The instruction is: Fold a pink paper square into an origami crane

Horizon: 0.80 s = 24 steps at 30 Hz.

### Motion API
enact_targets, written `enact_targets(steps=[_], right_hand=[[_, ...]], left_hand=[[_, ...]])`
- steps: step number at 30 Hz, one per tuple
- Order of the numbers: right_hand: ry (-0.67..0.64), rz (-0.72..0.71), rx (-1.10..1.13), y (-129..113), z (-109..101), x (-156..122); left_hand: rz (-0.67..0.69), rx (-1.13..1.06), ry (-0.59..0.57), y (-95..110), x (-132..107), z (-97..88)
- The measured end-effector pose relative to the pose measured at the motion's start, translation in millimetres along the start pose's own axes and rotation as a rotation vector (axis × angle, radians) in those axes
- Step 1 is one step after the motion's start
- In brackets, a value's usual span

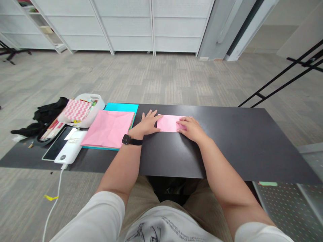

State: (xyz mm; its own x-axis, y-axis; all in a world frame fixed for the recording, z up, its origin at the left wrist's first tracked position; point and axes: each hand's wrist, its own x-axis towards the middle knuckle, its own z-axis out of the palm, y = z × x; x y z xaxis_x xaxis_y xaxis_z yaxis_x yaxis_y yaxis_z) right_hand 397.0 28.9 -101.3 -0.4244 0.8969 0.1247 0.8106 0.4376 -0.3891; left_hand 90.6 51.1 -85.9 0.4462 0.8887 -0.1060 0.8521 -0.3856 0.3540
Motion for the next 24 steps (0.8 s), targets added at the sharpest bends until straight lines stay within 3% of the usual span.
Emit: enact_targets(steps=[6, 9, 11, 12, 17, 20, 24], right_hand=[[-0.002, -0.003, 0.009, 1, 0, 0], [-0.004, 0.001, 0.011, 1, -1, 0], [-0.008, -0.003, 0.012, 0, -2, -1], [-0.008, -0.007, 0.013, 0, -3, -1], [0.023, -0.052, 0.056, 1, -4, 1], [0.058, -0.054, 0.122, 3, -5, 1], [0.103, -0.021, 0.200, 2, -9, 1]], left_hand=[[-0.058, -0.043, 0.029, -23, -2, -7.7], [-0.024, -0.120, 0.289, -10, -4, -18.2], [0.064, -0.175, 0.500, 10, -5, -23.0], [0.114, -0.196, 0.549, 22, -5, -23.2], [0.336, -0.204, 0.294, 66, -1, -1.2], [0.362, -0.162, 0.205, 71, 5, 15.6], [0.364, -0.116, 0.197, 62, 11, 22.8]])
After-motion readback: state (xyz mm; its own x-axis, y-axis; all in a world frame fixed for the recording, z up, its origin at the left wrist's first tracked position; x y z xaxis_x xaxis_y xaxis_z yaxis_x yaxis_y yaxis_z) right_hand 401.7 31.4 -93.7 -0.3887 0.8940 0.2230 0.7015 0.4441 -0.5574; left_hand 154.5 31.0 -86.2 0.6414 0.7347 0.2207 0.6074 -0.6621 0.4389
